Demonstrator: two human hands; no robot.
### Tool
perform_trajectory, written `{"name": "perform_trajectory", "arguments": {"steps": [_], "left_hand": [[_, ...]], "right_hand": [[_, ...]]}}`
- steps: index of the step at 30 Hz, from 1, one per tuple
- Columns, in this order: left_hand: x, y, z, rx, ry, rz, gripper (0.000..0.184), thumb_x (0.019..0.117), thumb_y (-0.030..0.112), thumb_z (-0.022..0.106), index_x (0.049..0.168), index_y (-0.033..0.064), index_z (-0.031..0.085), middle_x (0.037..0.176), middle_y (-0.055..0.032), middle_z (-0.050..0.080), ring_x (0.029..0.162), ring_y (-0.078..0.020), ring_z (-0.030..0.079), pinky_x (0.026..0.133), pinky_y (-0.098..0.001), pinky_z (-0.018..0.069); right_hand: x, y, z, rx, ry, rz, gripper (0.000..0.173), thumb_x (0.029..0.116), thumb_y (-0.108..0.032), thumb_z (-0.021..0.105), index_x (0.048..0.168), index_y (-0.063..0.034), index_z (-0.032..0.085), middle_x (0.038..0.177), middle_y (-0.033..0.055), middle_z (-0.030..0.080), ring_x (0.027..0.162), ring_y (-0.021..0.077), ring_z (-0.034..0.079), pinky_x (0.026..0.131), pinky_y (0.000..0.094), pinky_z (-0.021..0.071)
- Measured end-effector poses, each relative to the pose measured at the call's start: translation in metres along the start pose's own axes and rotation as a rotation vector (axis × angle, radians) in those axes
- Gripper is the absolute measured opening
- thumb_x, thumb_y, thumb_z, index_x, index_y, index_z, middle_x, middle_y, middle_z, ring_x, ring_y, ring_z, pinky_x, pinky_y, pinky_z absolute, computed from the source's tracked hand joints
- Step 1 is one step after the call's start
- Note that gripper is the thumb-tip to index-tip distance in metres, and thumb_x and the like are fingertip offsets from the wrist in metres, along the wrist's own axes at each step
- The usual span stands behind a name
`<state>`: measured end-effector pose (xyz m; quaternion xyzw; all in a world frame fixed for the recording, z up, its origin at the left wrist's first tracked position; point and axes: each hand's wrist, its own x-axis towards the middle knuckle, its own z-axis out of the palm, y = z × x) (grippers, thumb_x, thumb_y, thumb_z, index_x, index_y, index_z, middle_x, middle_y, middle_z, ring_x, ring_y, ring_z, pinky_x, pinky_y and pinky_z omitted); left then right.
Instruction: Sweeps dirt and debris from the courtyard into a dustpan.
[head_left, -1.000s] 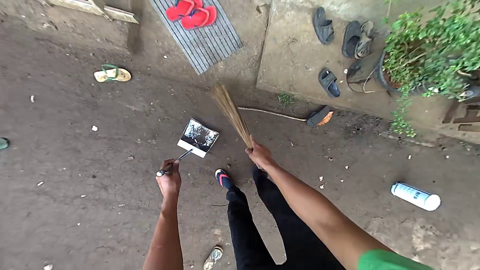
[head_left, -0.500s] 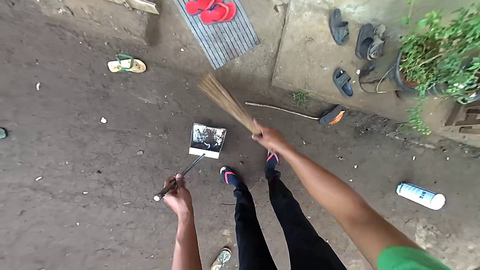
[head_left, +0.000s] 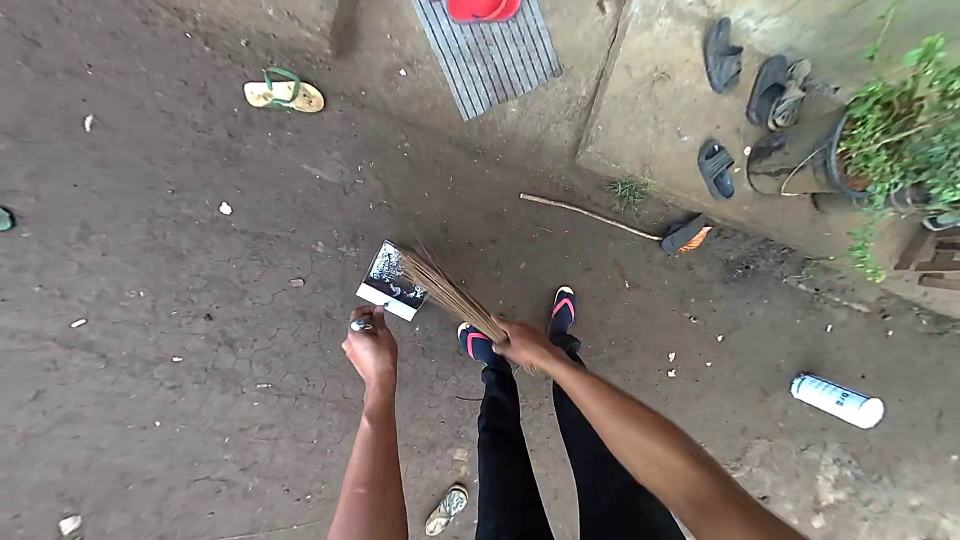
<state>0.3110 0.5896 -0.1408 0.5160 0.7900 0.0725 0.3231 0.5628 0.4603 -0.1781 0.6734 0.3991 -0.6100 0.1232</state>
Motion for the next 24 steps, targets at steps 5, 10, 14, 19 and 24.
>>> {"name": "perform_trajectory", "arguments": {"steps": [5,10,14,19,24], "left_hand": [[0.007,-0.014,-0.026,0.064,-0.096,0.099,0.026,0.1038,0.027,0.061,0.115,0.0054,0.071,0.097,-0.0158,0.074,0.091,-0.0315,0.072,0.085,-0.0559,0.0545],[0.013,-0.019,-0.022,0.136,-0.151,0.178,0.026,0.1042,0.025,0.061,0.116,0.0045,0.070,0.100,-0.0186,0.074,0.093,-0.0356,0.071,0.086,-0.0594,0.0534],[0.019,-0.021,-0.018,0.152,-0.161,0.223,0.027,0.1032,0.024,0.062,0.118,0.0015,0.069,0.103,-0.0228,0.073,0.097,-0.0414,0.070,0.089,-0.0651,0.0514],[0.005,-0.011,-0.009,0.170,-0.114,0.263,0.032,0.1029,0.028,0.063,0.120,0.0014,0.068,0.106,-0.0240,0.072,0.102,-0.0423,0.069,0.092,-0.0658,0.0496],[-0.051,-0.002,-0.003,0.202,-0.106,0.376,0.033,0.1041,0.028,0.061,0.119,-0.0005,0.069,0.108,-0.0248,0.072,0.102,-0.0411,0.070,0.092,-0.0645,0.0506]], "right_hand": [[-0.077,-0.005,-0.026,0.097,0.146,0.147,0.074,0.1014,-0.048,0.059,0.166,-0.0350,0.025,0.133,0.0192,0.067,0.119,0.0397,0.065,0.101,0.0625,0.0500],[0.029,-0.010,-0.070,0.158,0.343,0.235,0.075,0.1031,-0.043,0.059,0.166,-0.0314,0.021,0.128,0.0214,0.069,0.117,0.0432,0.066,0.095,0.0645,0.0523],[0.051,-0.005,-0.076,0.083,0.167,0.094,0.076,0.0942,-0.036,0.072,0.159,-0.0143,0.039,0.134,0.0240,0.065,0.122,0.0439,0.063,0.099,0.0664,0.0500],[-0.044,0.029,-0.043,0.192,-0.004,-0.047,0.082,0.0923,-0.043,0.075,0.163,-0.0249,0.036,0.146,0.0189,0.058,0.134,0.0412,0.055,0.107,0.0689,0.0434],[-0.163,0.119,0.037,0.555,0.182,0.124,0.079,0.0981,-0.049,0.065,0.165,-0.0328,0.027,0.139,0.0182,0.064,0.124,0.0386,0.064,0.105,0.0642,0.0485]]}}
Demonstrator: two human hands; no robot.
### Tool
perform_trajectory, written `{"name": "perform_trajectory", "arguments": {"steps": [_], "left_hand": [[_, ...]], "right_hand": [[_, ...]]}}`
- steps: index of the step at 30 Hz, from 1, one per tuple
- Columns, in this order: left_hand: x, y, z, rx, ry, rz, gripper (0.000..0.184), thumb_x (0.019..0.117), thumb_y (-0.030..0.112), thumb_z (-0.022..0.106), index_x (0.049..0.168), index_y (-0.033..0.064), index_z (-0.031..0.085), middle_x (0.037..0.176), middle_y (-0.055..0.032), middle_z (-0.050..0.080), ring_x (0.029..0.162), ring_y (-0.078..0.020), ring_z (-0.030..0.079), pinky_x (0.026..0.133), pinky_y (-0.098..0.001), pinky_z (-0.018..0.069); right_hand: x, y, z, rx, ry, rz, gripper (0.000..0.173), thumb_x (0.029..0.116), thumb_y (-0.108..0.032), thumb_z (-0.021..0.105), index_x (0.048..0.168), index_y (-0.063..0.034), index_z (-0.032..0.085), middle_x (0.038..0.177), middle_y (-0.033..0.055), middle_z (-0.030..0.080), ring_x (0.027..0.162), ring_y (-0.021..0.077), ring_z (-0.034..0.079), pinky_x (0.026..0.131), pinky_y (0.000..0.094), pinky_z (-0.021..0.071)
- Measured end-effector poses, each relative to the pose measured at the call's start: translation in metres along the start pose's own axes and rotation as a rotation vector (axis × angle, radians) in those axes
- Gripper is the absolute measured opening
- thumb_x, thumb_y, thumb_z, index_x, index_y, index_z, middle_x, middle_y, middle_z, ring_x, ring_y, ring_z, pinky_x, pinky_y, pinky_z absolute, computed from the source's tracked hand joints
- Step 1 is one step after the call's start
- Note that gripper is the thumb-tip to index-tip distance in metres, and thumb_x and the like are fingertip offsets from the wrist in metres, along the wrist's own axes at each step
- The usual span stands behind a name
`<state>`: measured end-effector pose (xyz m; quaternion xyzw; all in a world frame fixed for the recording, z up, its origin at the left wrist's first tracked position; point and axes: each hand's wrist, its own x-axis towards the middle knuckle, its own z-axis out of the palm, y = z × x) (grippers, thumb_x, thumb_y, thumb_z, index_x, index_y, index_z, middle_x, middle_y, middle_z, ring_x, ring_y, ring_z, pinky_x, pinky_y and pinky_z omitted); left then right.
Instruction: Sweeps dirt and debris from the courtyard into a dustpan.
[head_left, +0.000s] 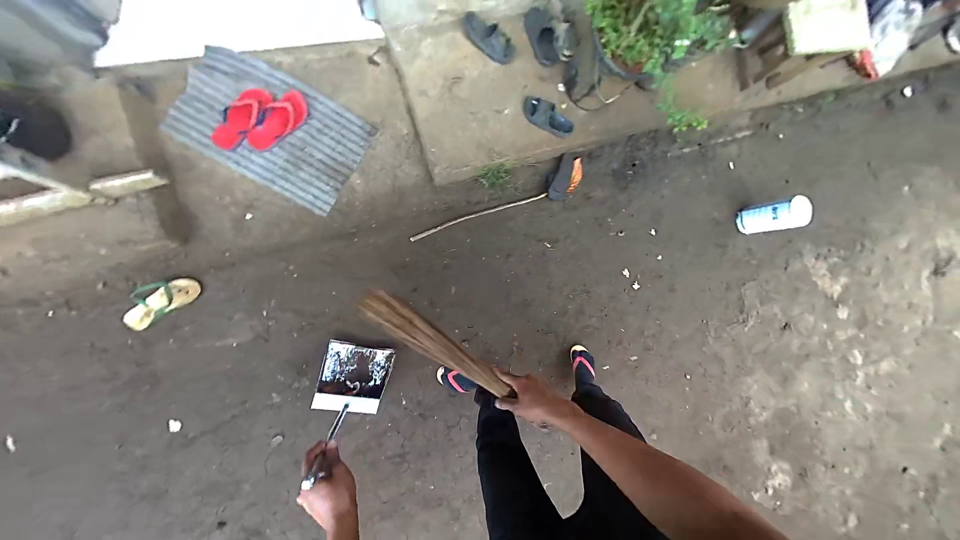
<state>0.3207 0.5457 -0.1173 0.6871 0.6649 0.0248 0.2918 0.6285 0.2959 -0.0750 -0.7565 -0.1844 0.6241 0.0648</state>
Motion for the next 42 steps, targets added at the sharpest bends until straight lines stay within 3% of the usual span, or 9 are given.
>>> {"name": "perform_trajectory", "arguments": {"steps": [8,14,17,25,29,34,36,38,42], "left_hand": [[-0.080,0.093,0.053,-0.129,0.014,0.252,0.027,0.1017,0.015,0.064,0.112,-0.0094,0.068,0.114,-0.0227,0.072,0.111,-0.0249,0.069,0.102,-0.0397,0.0527],[-0.131,0.193,0.125,-0.266,-0.019,0.255,0.024,0.1002,0.012,0.064,0.110,-0.0096,0.065,0.112,-0.0175,0.071,0.101,-0.0133,0.069,0.092,-0.0303,0.0564],[-0.153,0.242,0.171,-0.336,-0.037,0.275,0.022,0.1000,0.011,0.063,0.112,-0.0070,0.064,0.112,-0.0126,0.070,0.096,-0.0097,0.069,0.088,-0.0289,0.0594],[-0.218,0.375,0.292,-0.343,-0.094,0.333,0.021,0.1006,0.008,0.062,0.111,-0.0099,0.064,0.114,-0.0165,0.069,0.097,-0.0109,0.068,0.088,-0.0285,0.0570],[-0.223,0.424,0.335,-0.311,-0.120,0.347,0.019,0.0994,0.008,0.064,0.110,-0.0076,0.066,0.101,-0.0117,0.070,0.085,-0.0079,0.067,0.082,-0.0265,0.0574],[-0.219,0.475,0.372,-0.189,-0.133,0.298,0.016,0.1000,0.011,0.066,0.109,-0.0023,0.067,0.087,-0.0065,0.069,0.073,-0.0069,0.065,0.073,-0.0277,0.0563],[-0.217,0.490,0.380,-0.130,-0.122,0.273,0.016,0.1002,0.013,0.066,0.108,-0.0003,0.068,0.085,-0.0057,0.069,0.071,-0.0077,0.064,0.072,-0.0292,0.0558],[-0.216,0.497,0.386,-0.089,-0.127,0.257,0.016,0.1006,0.014,0.066,0.108,0.0008,0.068,0.084,-0.0059,0.069,0.071,-0.0093,0.063,0.073,-0.0316,0.0548],[-0.210,0.502,0.390,-0.005,-0.104,0.248,0.018,0.1004,0.018,0.067,0.110,0.0023,0.070,0.091,-0.0103,0.071,0.079,-0.0170,0.067,0.079,-0.0407,0.0542]], "right_hand": [[-0.062,0.211,-0.151,0.207,0.527,0.310,0.075,0.1008,-0.046,0.059,0.166,-0.0274,0.027,0.122,0.0214,0.071,0.108,0.0417,0.070,0.093,0.0648,0.0540],[0.058,0.305,-0.318,0.513,0.679,0.335,0.064,0.0989,-0.040,0.068,0.154,-0.0134,0.048,0.124,0.0266,0.069,0.114,0.0473,0.066,0.094,0.0687,0.0512],[0.104,0.313,-0.366,0.472,0.524,0.208,0.053,0.0954,-0.038,0.074,0.136,-0.0065,0.063,0.126,0.0262,0.068,0.119,0.0462,0.064,0.099,0.0687,0.0490],[0.003,0.412,-0.404,0.160,0.312,0.141,0.072,0.0947,-0.048,0.070,0.160,-0.0335,0.041,0.133,0.0164,0.068,0.121,0.0404,0.064,0.098,0.0691,0.0484],[-0.013,0.440,-0.442,0.085,0.379,0.234,0.071,0.0968,-0.045,0.067,0.161,-0.0331,0.039,0.123,0.0203,0.071,0.110,0.0439,0.068,0.089,0.0683,0.0526],[0.079,0.433,-0.479,0.130,0.437,0.223,0.073,0.0975,-0.039,0.064,0.162,-0.0213,0.035,0.123,0.0235,0.070,0.110,0.0446,0.069,0.087,0.0669,0.0550],[0.099,0.431,-0.473,0.119,0.305,0.158,0.068,0.0949,-0.035,0.070,0.155,-0.0143,0.046,0.130,0.0238,0.066,0.119,0.0437,0.065,0.094,0.0676,0.0519],[0.084,0.446,-0.451,0.046,0.177,0.059,0.063,0.0913,-0.035,0.077,0.147,-0.0136,0.057,0.130,0.0224,0.067,0.119,0.0435,0.064,0.095,0.0688,0.0504],[-0.013,0.464,-0.430,-0.047,0.054,0.072,0.075,0.0963,-0.045,0.068,0.162,-0.0279,0.037,0.137,0.0192,0.064,0.126,0.0427,0.060,0.102,0.0683,0.0468]]}}
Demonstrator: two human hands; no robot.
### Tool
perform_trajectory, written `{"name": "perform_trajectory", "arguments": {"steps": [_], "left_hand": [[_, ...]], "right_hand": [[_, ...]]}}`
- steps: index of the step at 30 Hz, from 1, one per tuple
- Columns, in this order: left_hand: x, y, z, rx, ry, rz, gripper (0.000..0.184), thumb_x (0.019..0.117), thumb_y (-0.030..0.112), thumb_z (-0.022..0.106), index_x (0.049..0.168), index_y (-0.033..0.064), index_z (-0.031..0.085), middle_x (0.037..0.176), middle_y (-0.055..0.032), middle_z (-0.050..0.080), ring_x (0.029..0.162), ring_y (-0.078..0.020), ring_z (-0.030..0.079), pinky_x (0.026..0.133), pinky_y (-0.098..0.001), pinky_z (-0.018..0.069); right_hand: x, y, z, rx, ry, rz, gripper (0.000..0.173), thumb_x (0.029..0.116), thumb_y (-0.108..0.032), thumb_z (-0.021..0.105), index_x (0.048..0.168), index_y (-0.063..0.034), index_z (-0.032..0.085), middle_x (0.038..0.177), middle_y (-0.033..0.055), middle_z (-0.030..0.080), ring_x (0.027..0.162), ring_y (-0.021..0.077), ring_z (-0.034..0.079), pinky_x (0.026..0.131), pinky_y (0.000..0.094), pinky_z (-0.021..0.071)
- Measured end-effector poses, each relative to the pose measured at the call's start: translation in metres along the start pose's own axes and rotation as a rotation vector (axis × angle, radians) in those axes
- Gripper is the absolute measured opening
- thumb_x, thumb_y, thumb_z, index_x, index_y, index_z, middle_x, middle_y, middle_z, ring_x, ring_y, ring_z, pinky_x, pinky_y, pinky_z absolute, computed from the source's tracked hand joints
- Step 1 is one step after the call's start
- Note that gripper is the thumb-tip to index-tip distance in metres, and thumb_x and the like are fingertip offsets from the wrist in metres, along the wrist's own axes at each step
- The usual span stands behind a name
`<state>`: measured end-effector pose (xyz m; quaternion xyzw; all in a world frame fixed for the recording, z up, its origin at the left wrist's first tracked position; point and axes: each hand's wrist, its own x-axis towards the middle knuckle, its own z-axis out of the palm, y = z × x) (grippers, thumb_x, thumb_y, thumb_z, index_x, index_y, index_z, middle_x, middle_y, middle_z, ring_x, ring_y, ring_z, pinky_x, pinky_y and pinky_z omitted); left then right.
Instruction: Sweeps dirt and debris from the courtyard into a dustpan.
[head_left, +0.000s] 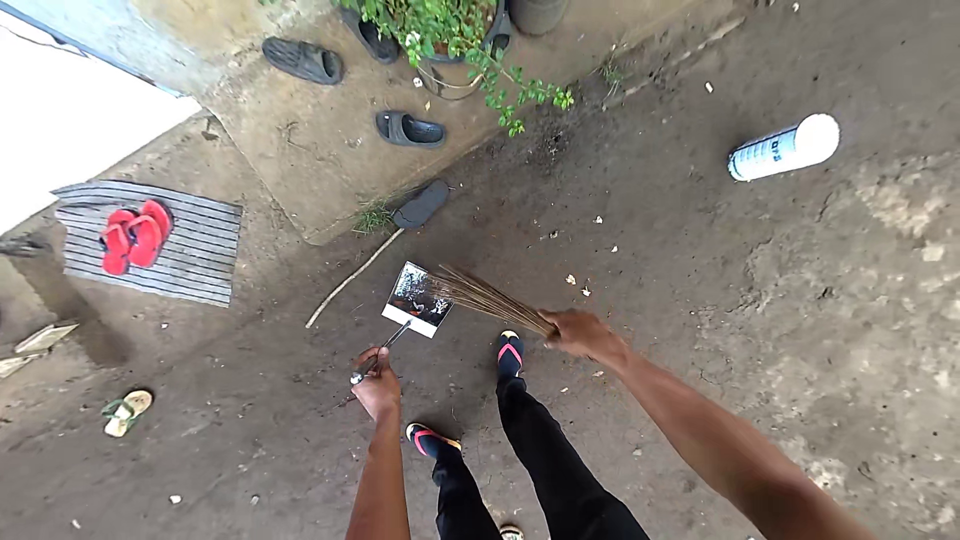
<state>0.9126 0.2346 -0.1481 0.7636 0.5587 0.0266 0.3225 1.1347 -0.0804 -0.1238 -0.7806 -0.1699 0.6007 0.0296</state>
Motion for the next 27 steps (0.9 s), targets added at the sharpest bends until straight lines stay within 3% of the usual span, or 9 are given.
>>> {"name": "perform_trajectory", "arguments": {"steps": [2,5,11,15,18,20,22,25,27], "left_hand": [[0.002,-0.007,-0.001,0.029,-0.025,-0.006,0.021,0.1006,0.018,0.067,0.113,0.0012,0.070,0.097,-0.0147,0.073,0.088,-0.0238,0.070,0.085,-0.0474,0.0549],[0.006,-0.017,0.001,0.021,-0.010,0.003,0.020,0.1003,0.017,0.067,0.111,0.0005,0.070,0.096,-0.0148,0.073,0.086,-0.0237,0.069,0.083,-0.0476,0.0541],[-0.012,-0.039,-0.021,-0.142,0.058,0.052,0.017,0.0984,0.011,0.067,0.108,-0.0037,0.069,0.101,-0.0115,0.073,0.092,-0.0105,0.068,0.087,-0.0305,0.0555],[-0.030,-0.069,-0.032,-0.242,0.054,0.070,0.019,0.0981,0.009,0.065,0.107,-0.0080,0.067,0.113,-0.0162,0.071,0.102,-0.0115,0.069,0.092,-0.0282,0.0558],[-0.042,-0.080,-0.040,-0.253,0.058,0.030,0.021,0.0988,0.009,0.064,0.108,-0.0097,0.066,0.121,-0.0194,0.070,0.115,-0.0154,0.067,0.099,-0.0298,0.0546],[-0.051,-0.084,-0.050,-0.246,0.061,0.013,0.021,0.0992,0.009,0.063,0.108,-0.0104,0.066,0.122,-0.0204,0.069,0.120,-0.0166,0.066,0.103,-0.0300,0.0525],[-0.051,-0.086,-0.058,-0.243,0.060,0.011,0.022,0.0990,0.009,0.064,0.109,-0.0110,0.065,0.121,-0.0203,0.070,0.119,-0.0161,0.066,0.104,-0.0297,0.0518],[-0.047,-0.096,-0.071,-0.226,0.082,-0.027,0.022,0.0979,0.008,0.066,0.109,-0.0108,0.066,0.119,-0.0198,0.070,0.114,-0.0134,0.067,0.101,-0.0282,0.0529],[-0.042,-0.105,-0.081,-0.181,0.087,-0.063,0.022,0.0977,0.009,0.067,0.110,-0.0091,0.067,0.117,-0.0187,0.071,0.110,-0.0127,0.068,0.099,-0.0286,0.0536]], "right_hand": [[-0.036,0.003,-0.003,0.030,0.032,0.076,0.076,0.0967,-0.046,0.065,0.163,-0.0326,0.032,0.133,0.0190,0.067,0.121,0.0424,0.064,0.098,0.0669,0.0492],[-0.047,-0.006,-0.041,0.015,0.148,0.117,0.072,0.0999,-0.048,0.061,0.164,-0.0349,0.030,0.127,0.0216,0.068,0.115,0.0442,0.066,0.094,0.0667,0.0508],[0.056,-0.049,-0.147,-0.190,0.548,-0.035,0.071,0.1009,-0.046,0.060,0.164,-0.0331,0.030,0.115,0.0232,0.072,0.099,0.0467,0.070,0.079,0.0670,0.0551],[0.143,-0.116,-0.243,-0.287,0.628,-0.014,0.069,0.0994,-0.038,0.062,0.161,-0.0211,0.037,0.128,0.0276,0.066,0.113,0.0511,0.065,0.087,0.0708,0.0517],[0.161,-0.140,-0.282,-0.296,0.556,0.123,0.057,0.0947,-0.034,0.070,0.139,-0.0003,0.058,0.140,0.0300,0.058,0.128,0.0516,0.056,0.095,0.0757,0.0445],[0.154,-0.125,-0.283,-0.297,0.441,0.182,0.055,0.0921,-0.034,0.073,0.128,0.0059,0.063,0.137,0.0318,0.058,0.129,0.0502,0.055,0.097,0.0763,0.0426],[0.124,-0.083,-0.282,-0.285,0.377,0.118,0.051,0.0935,-0.040,0.073,0.124,0.0003,0.067,0.125,0.0299,0.064,0.122,0.0491,0.059,0.094,0.0753,0.0455],[0.029,-0.027,-0.251,-0.161,0.422,-0.001,0.059,0.0977,-0.039,0.071,0.150,-0.0198,0.054,0.125,0.0260,0.067,0.115,0.0491,0.064,0.094,0.0754,0.0470],[-0.023,0.006,-0.206,0.007,0.484,0.011,0.067,0.0981,-0.040,0.071,0.158,-0.0259,0.045,0.121,0.0262,0.069,0.102,0.0484,0.068,0.085,0.0746,0.0507]]}}
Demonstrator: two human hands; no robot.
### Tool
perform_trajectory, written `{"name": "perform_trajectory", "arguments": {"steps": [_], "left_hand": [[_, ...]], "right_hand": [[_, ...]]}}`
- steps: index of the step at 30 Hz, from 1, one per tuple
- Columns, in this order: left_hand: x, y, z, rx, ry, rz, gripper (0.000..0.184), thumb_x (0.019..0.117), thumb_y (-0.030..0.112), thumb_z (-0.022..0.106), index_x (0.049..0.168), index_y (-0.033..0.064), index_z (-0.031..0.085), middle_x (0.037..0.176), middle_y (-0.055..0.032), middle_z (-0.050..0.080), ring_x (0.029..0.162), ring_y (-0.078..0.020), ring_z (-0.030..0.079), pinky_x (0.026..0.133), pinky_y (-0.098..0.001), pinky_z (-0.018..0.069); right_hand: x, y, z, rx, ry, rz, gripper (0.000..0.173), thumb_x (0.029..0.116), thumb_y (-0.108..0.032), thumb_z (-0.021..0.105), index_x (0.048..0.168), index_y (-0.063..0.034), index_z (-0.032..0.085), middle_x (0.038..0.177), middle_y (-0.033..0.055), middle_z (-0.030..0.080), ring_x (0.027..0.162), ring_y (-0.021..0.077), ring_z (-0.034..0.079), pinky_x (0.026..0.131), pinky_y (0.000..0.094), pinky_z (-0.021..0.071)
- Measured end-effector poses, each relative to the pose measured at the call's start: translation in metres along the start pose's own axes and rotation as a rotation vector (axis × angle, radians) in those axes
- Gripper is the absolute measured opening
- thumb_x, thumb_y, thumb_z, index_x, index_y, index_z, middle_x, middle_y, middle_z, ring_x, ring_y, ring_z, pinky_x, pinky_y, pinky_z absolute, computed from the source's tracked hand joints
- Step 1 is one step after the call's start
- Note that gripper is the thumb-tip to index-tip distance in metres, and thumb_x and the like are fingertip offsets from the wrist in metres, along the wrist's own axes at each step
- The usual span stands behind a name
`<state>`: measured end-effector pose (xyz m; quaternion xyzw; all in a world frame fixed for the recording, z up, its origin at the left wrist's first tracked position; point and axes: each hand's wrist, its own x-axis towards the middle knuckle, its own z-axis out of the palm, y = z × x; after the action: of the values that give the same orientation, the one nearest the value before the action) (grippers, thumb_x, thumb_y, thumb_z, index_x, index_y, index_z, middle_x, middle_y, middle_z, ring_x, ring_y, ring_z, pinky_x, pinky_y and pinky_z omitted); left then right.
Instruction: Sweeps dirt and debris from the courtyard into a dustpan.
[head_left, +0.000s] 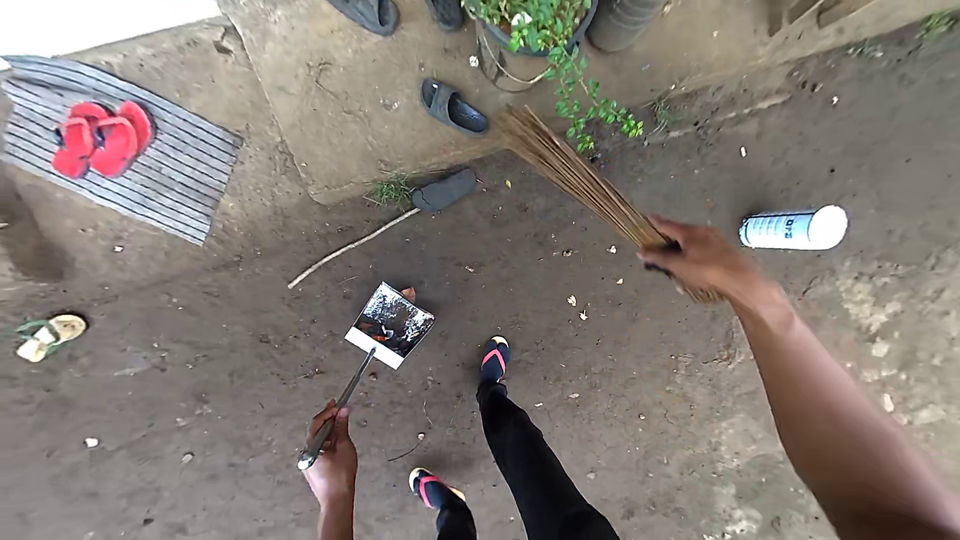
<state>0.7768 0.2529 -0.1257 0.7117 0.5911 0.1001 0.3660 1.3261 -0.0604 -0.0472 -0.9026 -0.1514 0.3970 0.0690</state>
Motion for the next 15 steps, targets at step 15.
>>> {"name": "perform_trajectory", "arguments": {"steps": [15], "left_hand": [[0.064,-0.015,-0.012,0.356,-0.167,-0.078,0.026,0.1034,0.024,0.062,0.117,0.0033,0.069,0.099,-0.0197,0.073,0.094,-0.0359,0.071,0.087,-0.0591,0.0534]], "right_hand": [[-0.063,-0.111,0.354,0.228,-0.368,0.117,0.065,0.0996,-0.042,0.063,0.156,-0.0142,0.045,0.127,0.0204,0.069,0.118,0.0379,0.066,0.102,0.0605,0.0516]]}}
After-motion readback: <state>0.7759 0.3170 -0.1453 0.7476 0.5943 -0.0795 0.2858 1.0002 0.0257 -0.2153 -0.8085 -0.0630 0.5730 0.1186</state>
